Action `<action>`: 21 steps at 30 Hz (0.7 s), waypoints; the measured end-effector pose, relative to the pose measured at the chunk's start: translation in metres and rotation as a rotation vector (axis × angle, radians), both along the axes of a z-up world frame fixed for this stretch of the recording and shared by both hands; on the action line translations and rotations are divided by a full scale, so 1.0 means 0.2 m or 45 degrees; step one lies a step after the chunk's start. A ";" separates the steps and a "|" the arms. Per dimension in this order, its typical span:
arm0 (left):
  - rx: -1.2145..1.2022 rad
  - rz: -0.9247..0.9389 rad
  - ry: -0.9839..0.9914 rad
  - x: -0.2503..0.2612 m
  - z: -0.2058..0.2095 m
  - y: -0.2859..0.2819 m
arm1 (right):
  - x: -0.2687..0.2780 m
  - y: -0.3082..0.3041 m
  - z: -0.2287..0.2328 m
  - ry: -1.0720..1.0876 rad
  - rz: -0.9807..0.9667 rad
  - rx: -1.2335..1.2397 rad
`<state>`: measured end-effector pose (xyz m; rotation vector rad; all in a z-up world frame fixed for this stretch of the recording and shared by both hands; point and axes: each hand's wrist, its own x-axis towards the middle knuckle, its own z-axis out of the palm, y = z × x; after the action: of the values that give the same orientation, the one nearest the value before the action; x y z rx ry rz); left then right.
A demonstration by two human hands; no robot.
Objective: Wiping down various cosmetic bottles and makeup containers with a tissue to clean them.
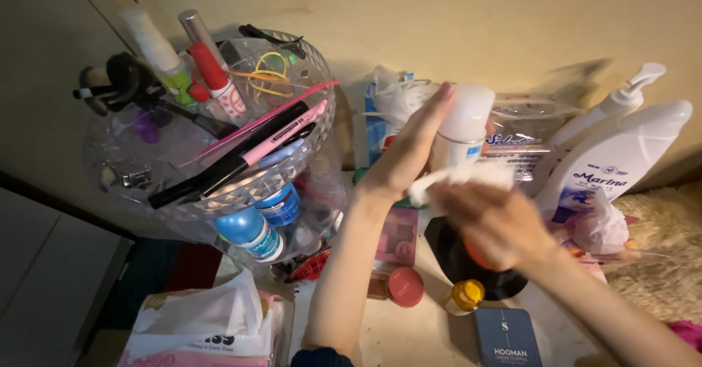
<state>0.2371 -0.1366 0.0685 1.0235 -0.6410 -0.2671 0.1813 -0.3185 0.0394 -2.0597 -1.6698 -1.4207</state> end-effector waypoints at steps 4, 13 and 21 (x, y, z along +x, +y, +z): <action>-0.094 -0.074 0.039 0.03 -0.06 -0.05 | 0.00 -0.02 0.14 -0.125 -0.238 0.283; -0.036 -0.003 -0.069 0.00 0.03 0.02 | -0.07 0.04 -0.07 0.025 0.121 0.053; -0.269 -0.136 0.025 -0.05 0.08 0.06 | -0.01 -0.02 -0.08 0.037 0.235 -0.024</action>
<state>0.2268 -0.1242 0.0851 0.7849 -0.6922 -0.2960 0.1788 -0.3222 0.0236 -1.8694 -1.8143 -1.3148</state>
